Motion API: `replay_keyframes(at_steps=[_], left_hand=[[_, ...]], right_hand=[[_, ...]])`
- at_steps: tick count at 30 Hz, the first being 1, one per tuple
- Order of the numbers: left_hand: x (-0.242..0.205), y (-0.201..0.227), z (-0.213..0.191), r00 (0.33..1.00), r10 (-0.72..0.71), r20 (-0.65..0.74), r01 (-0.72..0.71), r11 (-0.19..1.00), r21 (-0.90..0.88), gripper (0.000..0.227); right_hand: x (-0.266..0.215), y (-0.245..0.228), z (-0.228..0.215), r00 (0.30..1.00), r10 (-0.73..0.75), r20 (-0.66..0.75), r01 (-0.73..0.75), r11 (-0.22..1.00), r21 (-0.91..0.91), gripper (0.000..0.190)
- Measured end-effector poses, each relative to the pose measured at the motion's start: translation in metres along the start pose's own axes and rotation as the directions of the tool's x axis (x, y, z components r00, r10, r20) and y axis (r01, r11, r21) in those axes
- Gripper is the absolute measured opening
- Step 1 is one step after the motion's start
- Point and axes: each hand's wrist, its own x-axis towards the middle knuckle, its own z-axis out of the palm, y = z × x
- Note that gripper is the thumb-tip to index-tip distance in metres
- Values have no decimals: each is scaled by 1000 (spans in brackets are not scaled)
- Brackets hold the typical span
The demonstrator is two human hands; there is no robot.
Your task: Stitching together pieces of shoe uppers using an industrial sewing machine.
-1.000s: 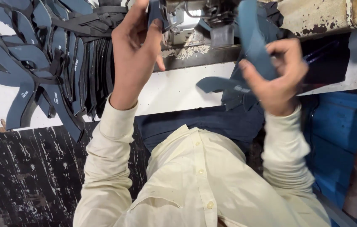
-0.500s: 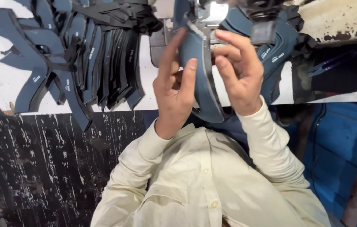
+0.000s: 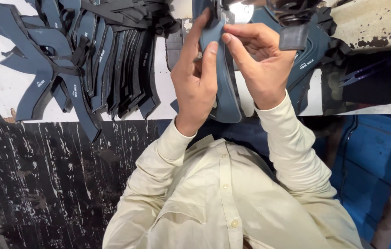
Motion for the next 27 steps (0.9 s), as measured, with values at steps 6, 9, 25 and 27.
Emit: replay_keyframes(at_steps=[6,9,25,27], left_hand=[[-1,11,-3,999,-11,45,12,1000,-18,43],[-1,16,-1,997,-16,69,19,999,-50,46],[-13,50,-20,986,-102,131,77,980,182,65],[-10,47,-26,986,-81,146,47,973,225,63]], right_hand=[[0,-1,-3,1000,-11,29,12,999,-39,15],[3,0,-4,999,-25,38,27,998,-48,15],[5,-1,-3,1000,-2,24,2,999,-35,15],[5,0,-3,1000,-9,24,10,999,-38,14]])
